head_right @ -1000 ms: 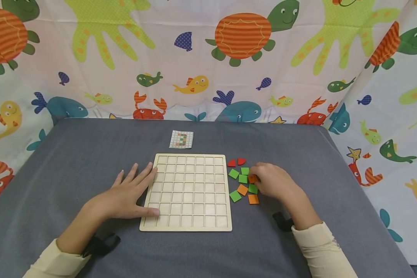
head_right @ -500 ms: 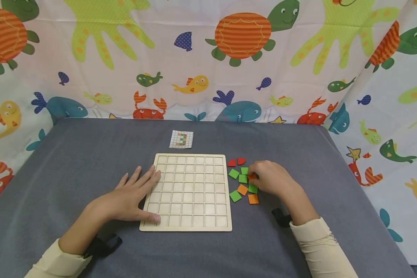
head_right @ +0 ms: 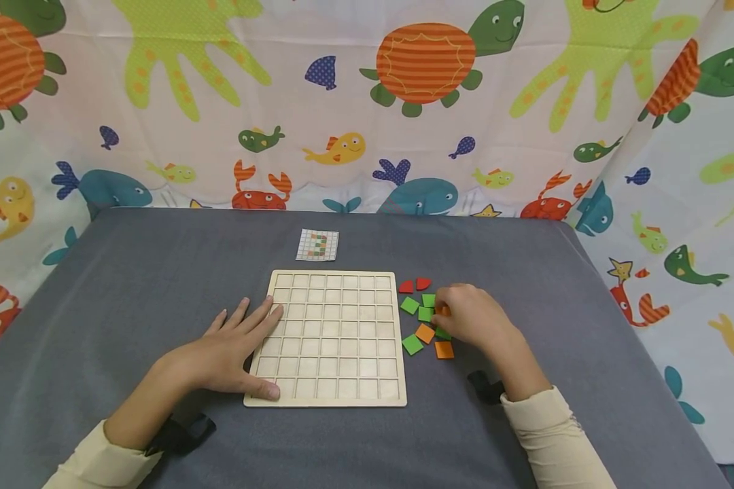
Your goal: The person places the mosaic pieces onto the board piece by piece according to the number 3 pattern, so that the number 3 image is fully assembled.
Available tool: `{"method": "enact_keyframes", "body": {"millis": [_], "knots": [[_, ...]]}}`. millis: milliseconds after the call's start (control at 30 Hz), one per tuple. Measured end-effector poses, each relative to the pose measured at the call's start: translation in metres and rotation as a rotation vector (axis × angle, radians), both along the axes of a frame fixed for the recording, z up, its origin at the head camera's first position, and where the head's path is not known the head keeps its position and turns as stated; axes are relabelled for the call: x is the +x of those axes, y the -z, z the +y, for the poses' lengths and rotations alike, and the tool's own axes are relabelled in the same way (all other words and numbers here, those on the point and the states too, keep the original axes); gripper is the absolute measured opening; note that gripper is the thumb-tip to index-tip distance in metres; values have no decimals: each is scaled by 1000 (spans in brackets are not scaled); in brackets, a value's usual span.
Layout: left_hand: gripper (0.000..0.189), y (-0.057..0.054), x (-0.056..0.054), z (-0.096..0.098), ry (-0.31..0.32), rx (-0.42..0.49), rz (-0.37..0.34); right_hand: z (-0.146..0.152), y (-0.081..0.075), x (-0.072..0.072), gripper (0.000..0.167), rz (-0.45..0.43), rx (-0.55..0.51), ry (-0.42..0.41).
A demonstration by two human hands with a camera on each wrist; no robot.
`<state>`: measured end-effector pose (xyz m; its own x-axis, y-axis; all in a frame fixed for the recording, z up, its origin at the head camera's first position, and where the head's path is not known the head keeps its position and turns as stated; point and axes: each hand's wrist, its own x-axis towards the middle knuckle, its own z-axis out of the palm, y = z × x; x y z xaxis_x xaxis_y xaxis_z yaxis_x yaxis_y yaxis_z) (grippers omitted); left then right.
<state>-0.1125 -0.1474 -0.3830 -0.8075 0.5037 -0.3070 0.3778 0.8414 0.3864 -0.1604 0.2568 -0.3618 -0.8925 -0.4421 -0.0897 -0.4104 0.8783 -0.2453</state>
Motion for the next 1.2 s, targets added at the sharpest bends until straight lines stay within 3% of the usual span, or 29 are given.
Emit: {"method": "enact_keyframes", "body": {"millis": [200, 533, 1200], "knots": [[132, 1, 0, -1, -3, -8, 6, -4, 3, -2, 7, 23, 13, 59], [131, -1, 0, -1, 2, -4, -10, -8, 1, -5, 22, -35, -7, 148], [131, -2, 1, -1, 3, -8, -9, -42, 0, -20, 27, 83, -132, -42]]}}
